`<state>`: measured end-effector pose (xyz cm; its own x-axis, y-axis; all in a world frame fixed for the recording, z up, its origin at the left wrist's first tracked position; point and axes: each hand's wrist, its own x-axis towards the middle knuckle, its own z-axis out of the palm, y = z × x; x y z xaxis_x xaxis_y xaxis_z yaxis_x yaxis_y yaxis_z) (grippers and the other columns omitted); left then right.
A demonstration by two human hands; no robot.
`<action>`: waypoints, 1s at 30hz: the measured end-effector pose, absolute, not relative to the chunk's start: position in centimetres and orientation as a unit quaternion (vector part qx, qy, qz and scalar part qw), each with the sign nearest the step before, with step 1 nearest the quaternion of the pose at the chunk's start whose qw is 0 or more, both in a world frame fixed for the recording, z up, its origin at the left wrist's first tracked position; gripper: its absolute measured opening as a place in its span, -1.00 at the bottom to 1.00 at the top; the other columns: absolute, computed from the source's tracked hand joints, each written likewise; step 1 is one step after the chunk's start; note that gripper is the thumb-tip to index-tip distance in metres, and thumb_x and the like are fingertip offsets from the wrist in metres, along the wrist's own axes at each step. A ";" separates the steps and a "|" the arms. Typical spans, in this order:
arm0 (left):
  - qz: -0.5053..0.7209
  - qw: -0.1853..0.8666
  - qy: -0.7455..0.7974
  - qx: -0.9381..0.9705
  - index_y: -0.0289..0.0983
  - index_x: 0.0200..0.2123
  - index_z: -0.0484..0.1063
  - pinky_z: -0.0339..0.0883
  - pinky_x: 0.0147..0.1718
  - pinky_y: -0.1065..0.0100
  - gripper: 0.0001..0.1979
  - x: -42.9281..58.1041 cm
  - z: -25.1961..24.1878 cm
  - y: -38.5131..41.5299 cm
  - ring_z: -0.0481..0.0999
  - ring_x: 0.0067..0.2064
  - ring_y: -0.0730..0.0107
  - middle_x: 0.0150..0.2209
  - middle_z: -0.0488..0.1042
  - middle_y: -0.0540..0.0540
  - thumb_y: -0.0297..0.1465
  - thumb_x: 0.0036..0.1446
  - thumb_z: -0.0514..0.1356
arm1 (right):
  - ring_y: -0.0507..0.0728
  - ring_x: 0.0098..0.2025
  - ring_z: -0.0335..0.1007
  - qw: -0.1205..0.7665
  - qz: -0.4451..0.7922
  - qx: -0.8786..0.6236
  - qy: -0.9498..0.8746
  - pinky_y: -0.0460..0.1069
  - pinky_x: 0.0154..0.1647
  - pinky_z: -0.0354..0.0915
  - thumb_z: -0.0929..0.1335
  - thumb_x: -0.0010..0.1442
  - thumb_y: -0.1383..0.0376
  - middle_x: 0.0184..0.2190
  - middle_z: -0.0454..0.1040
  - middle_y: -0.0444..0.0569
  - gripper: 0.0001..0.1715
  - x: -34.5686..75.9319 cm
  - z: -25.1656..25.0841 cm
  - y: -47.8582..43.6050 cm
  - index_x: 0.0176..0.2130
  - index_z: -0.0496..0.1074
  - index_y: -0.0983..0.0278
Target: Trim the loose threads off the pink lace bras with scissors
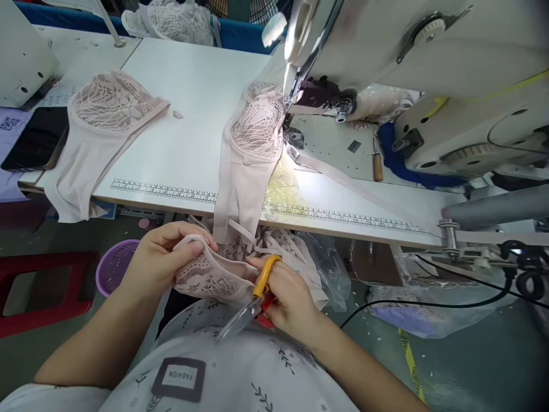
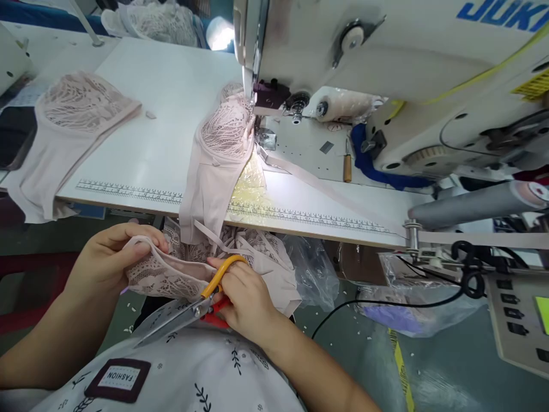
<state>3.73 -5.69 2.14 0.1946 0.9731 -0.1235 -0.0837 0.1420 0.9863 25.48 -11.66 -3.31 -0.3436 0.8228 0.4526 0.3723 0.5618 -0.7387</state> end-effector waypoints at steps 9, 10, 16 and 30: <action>0.454 0.611 0.387 0.520 -0.21 -0.45 0.56 0.40 -0.53 0.44 -0.96 2.6 2.5 -6.4 0.52 -0.44 0.37 -0.45 0.57 -0.05 -0.42 0.03 0.30 | 0.12 -0.41 0.45 0.430 0.401 -0.467 -0.660 0.02 -0.40 0.38 0.33 0.09 0.37 -0.42 0.50 -0.03 -0.91 25.6 -2.2 -13.2 -0.42 0.30 0.20; 0.451 0.606 0.382 0.533 -0.22 -0.44 0.57 0.40 -0.53 0.44 -0.96 2.4 2.7 -6.5 0.52 -0.43 0.35 -0.45 0.57 -0.05 -0.43 0.03 0.30 | 0.11 -0.43 0.44 0.428 0.418 -0.472 -0.648 0.01 -0.41 0.38 0.34 0.09 0.35 -0.43 0.50 -0.03 -0.90 25.6 -2.2 -13.3 -0.43 0.29 0.20; 0.418 0.549 0.356 0.630 -0.17 -0.41 0.61 0.44 -0.58 0.35 -0.93 1.3 3.4 -6.2 0.54 -0.48 0.27 -0.47 0.57 -0.12 -0.40 0.03 0.29 | 0.09 -0.45 0.40 0.444 0.458 -0.510 -0.577 -0.03 -0.46 0.34 0.38 0.05 0.27 -0.49 0.46 -0.09 -0.84 25.4 -2.5 -13.7 -0.44 0.27 0.20; 0.360 0.406 0.348 0.765 -0.11 -0.37 0.60 0.44 -0.57 0.38 -0.77 0.6 5.3 -4.9 0.52 -0.43 0.28 -0.43 0.55 -0.09 -0.55 -0.05 0.24 | 0.03 -0.54 0.16 0.426 0.426 -0.460 -0.652 -0.07 -0.56 0.15 0.33 0.00 0.37 -0.57 0.22 -0.14 -0.81 27.1 -1.0 -11.5 -0.55 0.22 0.24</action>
